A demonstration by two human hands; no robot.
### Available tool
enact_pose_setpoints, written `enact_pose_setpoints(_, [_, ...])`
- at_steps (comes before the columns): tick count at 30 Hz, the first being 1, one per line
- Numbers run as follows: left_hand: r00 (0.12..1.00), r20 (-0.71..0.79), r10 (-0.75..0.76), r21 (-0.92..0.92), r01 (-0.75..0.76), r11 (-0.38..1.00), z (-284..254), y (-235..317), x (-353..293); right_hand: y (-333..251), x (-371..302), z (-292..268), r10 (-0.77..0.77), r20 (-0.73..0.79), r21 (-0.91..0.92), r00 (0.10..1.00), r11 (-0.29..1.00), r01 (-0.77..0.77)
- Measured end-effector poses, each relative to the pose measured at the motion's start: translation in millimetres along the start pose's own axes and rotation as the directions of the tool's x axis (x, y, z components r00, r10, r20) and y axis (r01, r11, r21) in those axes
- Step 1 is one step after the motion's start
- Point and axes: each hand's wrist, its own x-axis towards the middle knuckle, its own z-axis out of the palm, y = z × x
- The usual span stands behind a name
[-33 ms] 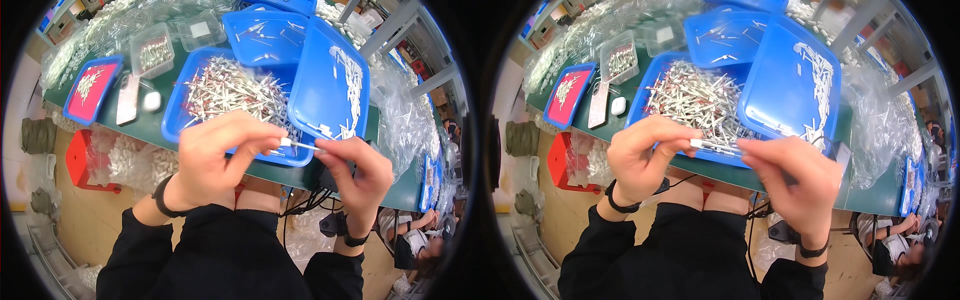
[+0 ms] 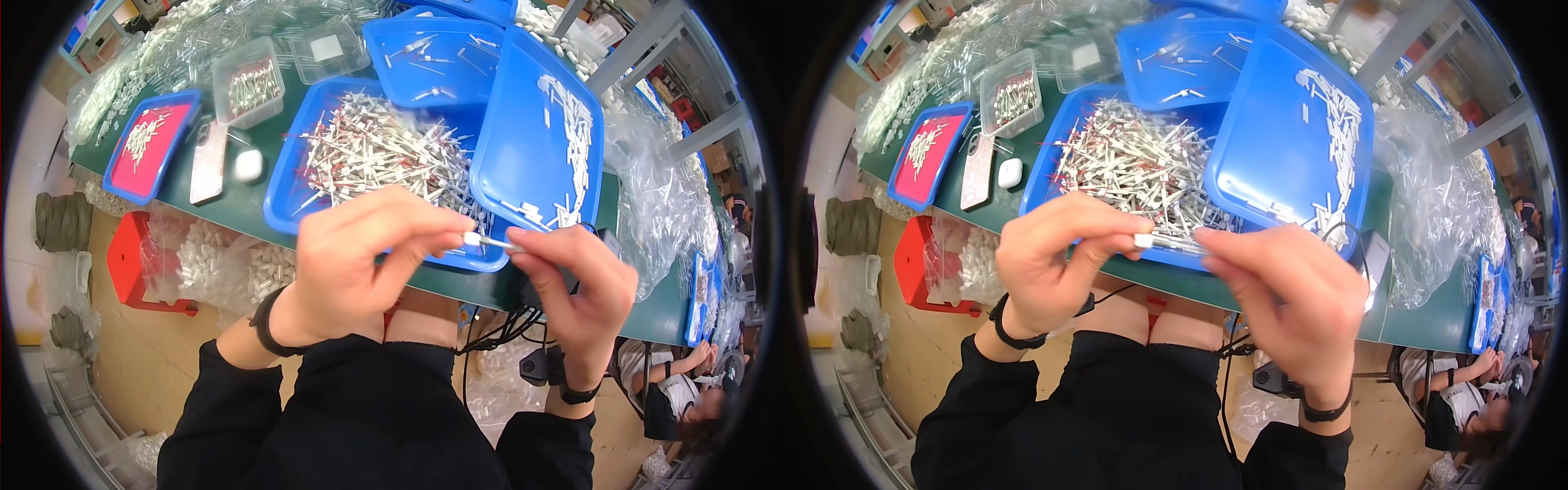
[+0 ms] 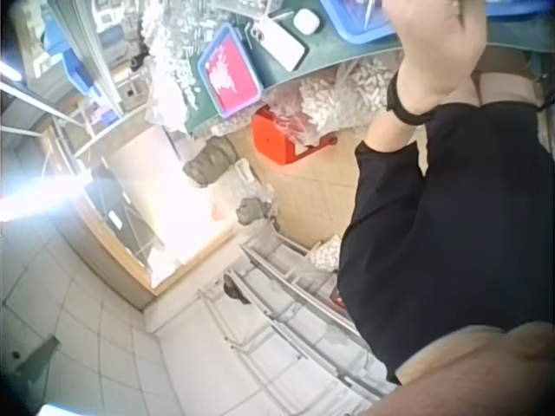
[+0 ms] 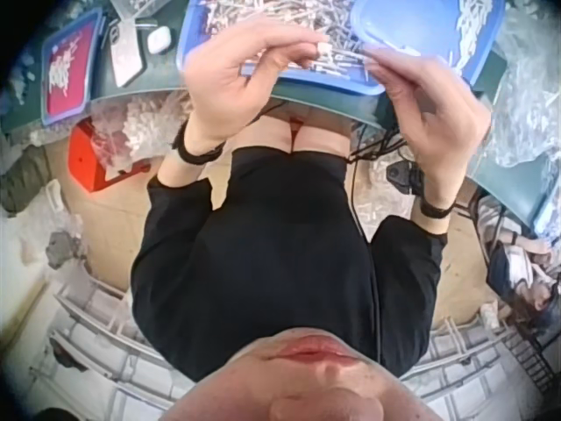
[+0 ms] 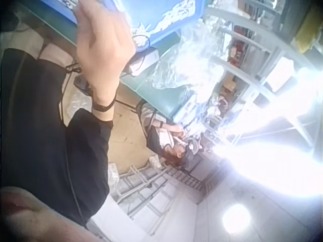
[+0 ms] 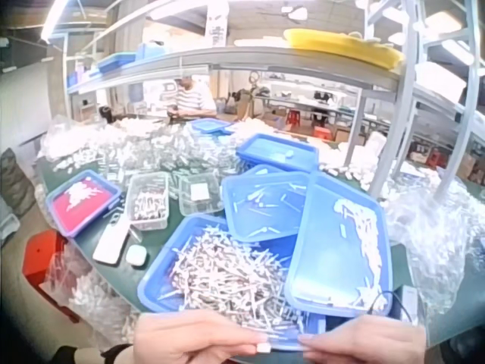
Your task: The person repeatedly picks up small white cylindrical components and thin sticks from blue trays on a table. They insert the sticks into the components by hand and place the assembled units into a separate container. The process is repetitive and performed one item at a time.
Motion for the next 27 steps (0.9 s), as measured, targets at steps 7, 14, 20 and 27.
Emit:
enact_pose_setpoints(7, [0.998, -0.011, 0.062, 0.022, -0.062, 0.998, 8.0, 0.7, -3.5, -1.3, -0.8, 11.3, -0.179, -0.066, -0.069, 0.982, 0.982, 0.175])
enact_pose_setpoints(14, [0.999, -0.017, -0.028, -0.025, 0.028, 0.999, 9.6, 0.5, -8.2, 2.3, -0.6, 22.7, -0.179, -0.068, 0.003, 0.982, 0.984, 0.179])
enact_pose_setpoints(20, [0.967, -0.193, -0.164, 0.117, 0.189, 0.975, -25.9, -56.4, 9.3, 36.9, 17.0, -7.5, 0.186, -0.124, -0.127, 0.975, 0.971, -0.202])
enact_pose_setpoints(27, [0.826, -0.543, -0.149, 0.447, 0.435, 0.782, -168.9, -153.4, 51.5, 169.0, -12.2, -63.7, 0.552, 0.034, -0.376, 0.833, 0.779, -0.502])
